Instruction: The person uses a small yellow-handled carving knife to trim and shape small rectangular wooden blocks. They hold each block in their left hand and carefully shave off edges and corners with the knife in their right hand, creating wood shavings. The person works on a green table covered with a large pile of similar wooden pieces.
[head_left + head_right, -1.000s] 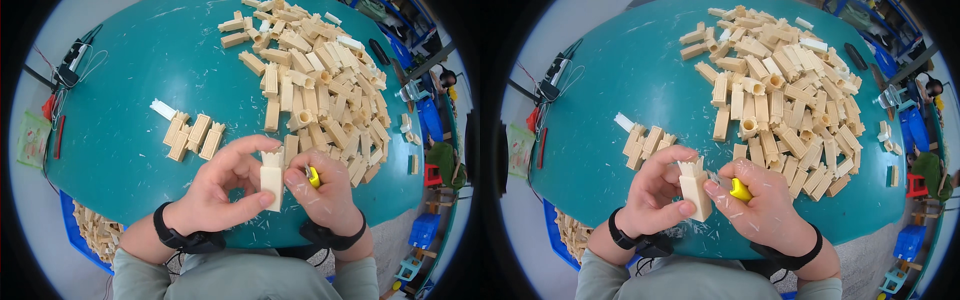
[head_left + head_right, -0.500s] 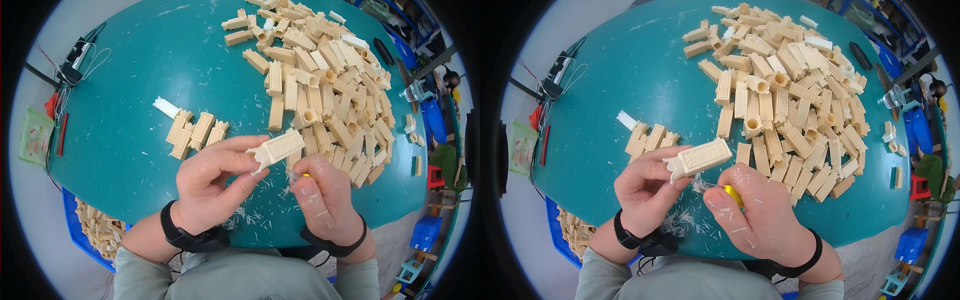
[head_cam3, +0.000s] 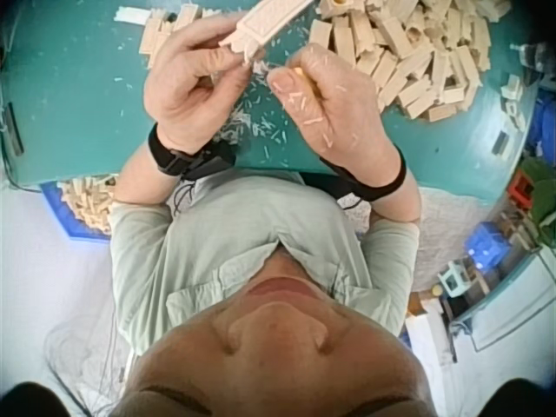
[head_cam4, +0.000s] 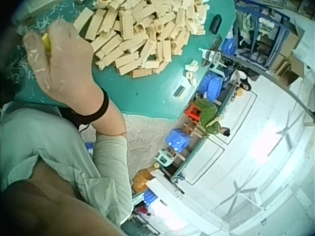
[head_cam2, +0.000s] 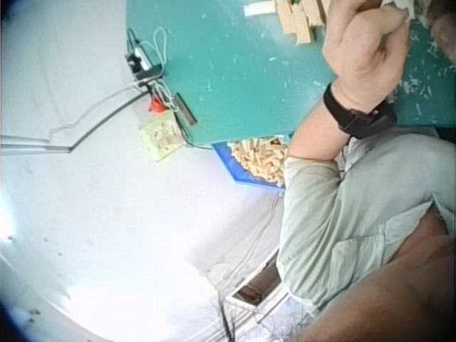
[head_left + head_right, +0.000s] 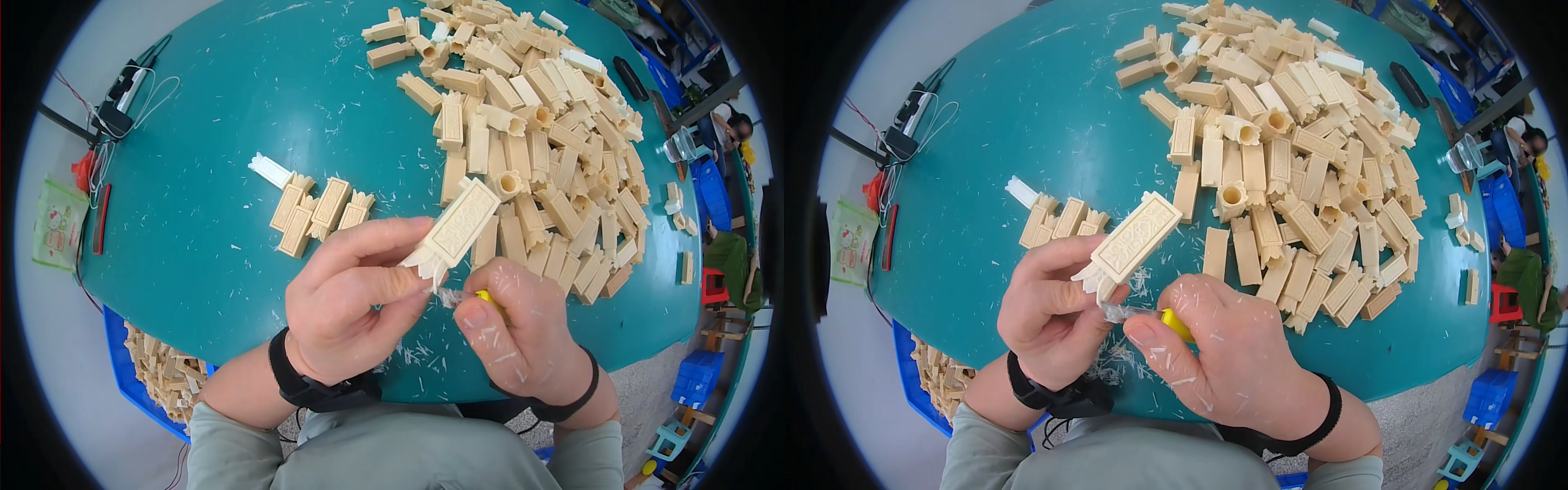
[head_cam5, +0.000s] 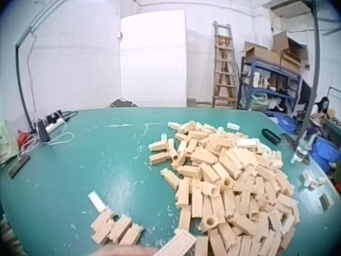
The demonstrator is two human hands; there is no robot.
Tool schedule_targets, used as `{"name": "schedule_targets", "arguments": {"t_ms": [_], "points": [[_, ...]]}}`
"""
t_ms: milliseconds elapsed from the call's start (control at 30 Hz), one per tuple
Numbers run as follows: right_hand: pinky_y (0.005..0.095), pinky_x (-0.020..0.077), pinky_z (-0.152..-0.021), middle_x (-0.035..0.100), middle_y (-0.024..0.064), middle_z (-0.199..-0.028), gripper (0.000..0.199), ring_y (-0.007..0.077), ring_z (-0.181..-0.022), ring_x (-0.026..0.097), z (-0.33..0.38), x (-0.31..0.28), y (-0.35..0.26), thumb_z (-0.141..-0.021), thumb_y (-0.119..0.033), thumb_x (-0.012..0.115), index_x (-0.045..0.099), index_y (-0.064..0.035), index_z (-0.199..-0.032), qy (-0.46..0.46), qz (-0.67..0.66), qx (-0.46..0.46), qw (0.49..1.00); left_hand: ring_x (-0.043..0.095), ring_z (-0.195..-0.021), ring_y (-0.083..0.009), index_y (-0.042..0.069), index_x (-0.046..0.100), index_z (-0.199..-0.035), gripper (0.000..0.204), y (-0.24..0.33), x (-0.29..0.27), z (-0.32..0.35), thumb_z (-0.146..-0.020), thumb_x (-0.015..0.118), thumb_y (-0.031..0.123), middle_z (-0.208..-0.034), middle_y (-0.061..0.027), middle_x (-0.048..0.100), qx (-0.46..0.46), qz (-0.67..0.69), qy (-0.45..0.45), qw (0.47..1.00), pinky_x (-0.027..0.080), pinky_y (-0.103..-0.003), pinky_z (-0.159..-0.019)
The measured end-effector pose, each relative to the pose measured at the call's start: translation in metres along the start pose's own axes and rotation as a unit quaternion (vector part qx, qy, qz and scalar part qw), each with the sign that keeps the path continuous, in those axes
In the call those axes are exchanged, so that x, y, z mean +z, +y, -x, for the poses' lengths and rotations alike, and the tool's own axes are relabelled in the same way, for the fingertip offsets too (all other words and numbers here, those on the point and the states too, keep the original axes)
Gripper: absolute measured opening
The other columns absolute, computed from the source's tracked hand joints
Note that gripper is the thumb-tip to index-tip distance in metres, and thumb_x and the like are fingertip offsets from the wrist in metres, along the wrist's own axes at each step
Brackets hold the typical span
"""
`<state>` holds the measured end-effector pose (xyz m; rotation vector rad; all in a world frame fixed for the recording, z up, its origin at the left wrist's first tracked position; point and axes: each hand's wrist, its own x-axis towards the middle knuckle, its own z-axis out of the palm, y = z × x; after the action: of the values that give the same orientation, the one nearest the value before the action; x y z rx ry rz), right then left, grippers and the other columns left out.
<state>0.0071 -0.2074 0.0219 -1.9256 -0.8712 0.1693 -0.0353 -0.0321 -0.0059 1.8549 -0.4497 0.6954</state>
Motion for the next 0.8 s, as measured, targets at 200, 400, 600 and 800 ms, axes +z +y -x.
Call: {"name": "schedule_targets", "arguments": {"t_ms": [200,400,600,800], "points": [[0.0344,0.0396,-0.043,0.051,0.0117,-0.064,0.024,0.0281,-0.051,0.052,-0.001,0.001,0.000,-0.082,-0.023,0.063,0.052,-0.0026,-0.077,0.006,0.033,0.002,0.999,0.060,-0.095,-0.0269,0.002,0.052,-0.088,0.025,0.002,-0.001,0.001,-0.072,0.065,-0.011,-0.109,-0.0234,0.052,0.001,-0.029,0.000,1.000,0.054,-0.032,-0.073],[0.0343,0.0386,-0.042,0.051,0.0110,-0.063,0.025,0.0281,-0.050,0.051,-0.002,0.000,0.001,-0.081,-0.024,0.064,0.051,-0.0037,-0.075,0.030,0.071,-0.002,0.997,0.063,-0.077,-0.0217,0.003,0.060,-0.082,0.024,0.001,0.002,0.002,-0.064,0.073,-0.007,-0.101,-0.0186,0.060,0.024,-0.085,0.052,0.995,0.053,-0.026,-0.063],[0.0335,0.0399,-0.045,0.051,0.0113,-0.063,0.025,0.0280,-0.052,0.052,-0.002,-0.001,0.002,-0.082,-0.024,0.064,0.053,-0.0026,-0.077,0.036,0.033,0.026,0.998,0.062,-0.082,-0.0228,0.002,0.057,-0.085,0.024,0.002,0.001,-0.003,-0.067,0.067,-0.009,-0.103,-0.0207,0.058,0.015,-0.062,0.021,0.998,0.052,-0.026,-0.066],[0.0326,0.0446,-0.055,0.057,0.0136,-0.072,0.026,0.0253,-0.059,0.056,-0.007,-0.016,0.009,-0.080,-0.024,0.065,0.056,-0.0005,-0.088,0.138,0.008,0.118,0.983,0.059,-0.072,-0.0139,0.002,0.046,-0.100,0.028,-0.001,0.000,-0.009,-0.076,0.060,0.001,-0.082,-0.0098,0.060,-0.279,0.027,-0.021,0.960,0.047,-0.027,-0.060]]}}
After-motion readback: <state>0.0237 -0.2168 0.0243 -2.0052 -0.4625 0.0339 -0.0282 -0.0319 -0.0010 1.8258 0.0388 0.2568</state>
